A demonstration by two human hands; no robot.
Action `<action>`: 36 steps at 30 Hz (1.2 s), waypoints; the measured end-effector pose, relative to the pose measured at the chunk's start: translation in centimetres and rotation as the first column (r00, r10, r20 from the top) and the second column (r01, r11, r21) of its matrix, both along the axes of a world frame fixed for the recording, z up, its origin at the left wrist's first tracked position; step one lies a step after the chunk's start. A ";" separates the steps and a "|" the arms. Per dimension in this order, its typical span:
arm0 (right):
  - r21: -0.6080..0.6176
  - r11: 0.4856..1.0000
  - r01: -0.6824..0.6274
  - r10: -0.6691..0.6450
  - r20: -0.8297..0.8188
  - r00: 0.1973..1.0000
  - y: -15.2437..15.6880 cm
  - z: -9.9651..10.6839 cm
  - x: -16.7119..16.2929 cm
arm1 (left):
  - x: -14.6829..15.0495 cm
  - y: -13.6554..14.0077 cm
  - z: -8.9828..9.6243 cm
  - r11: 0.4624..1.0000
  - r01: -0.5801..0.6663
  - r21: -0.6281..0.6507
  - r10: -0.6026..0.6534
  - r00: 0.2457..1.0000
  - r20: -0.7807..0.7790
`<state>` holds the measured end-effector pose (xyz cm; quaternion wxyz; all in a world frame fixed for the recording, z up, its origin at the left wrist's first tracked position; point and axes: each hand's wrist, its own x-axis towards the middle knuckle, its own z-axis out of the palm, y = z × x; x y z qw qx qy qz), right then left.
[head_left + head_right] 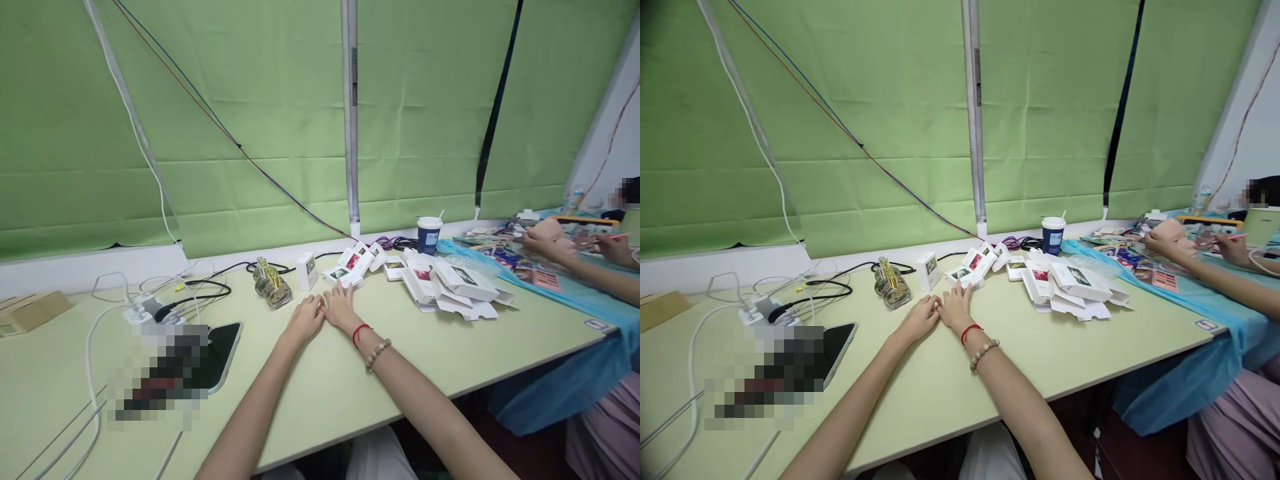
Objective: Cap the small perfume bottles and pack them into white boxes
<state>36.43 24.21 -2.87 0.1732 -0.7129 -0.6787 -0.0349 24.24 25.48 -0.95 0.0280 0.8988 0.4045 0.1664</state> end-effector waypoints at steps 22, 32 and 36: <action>0.185 0.982 -0.043 0.058 -0.075 0.995 -0.9 -1.3 1.9 | 0.2 -0.5 -2.4 0.994 0.026 -0.110 0.017 0.930 0.367; 0.263 0.962 -0.074 0.116 -0.148 0.982 -4.8 -0.9 1.8 | -1.2 -3.6 -2.0 0.988 -0.040 -0.149 0.107 0.873 0.477; 0.199 0.976 -0.091 0.123 -0.154 0.980 -6.6 -0.4 1.4 | -1.8 -4.8 -1.9 0.985 -0.066 -0.161 0.138 0.861 0.489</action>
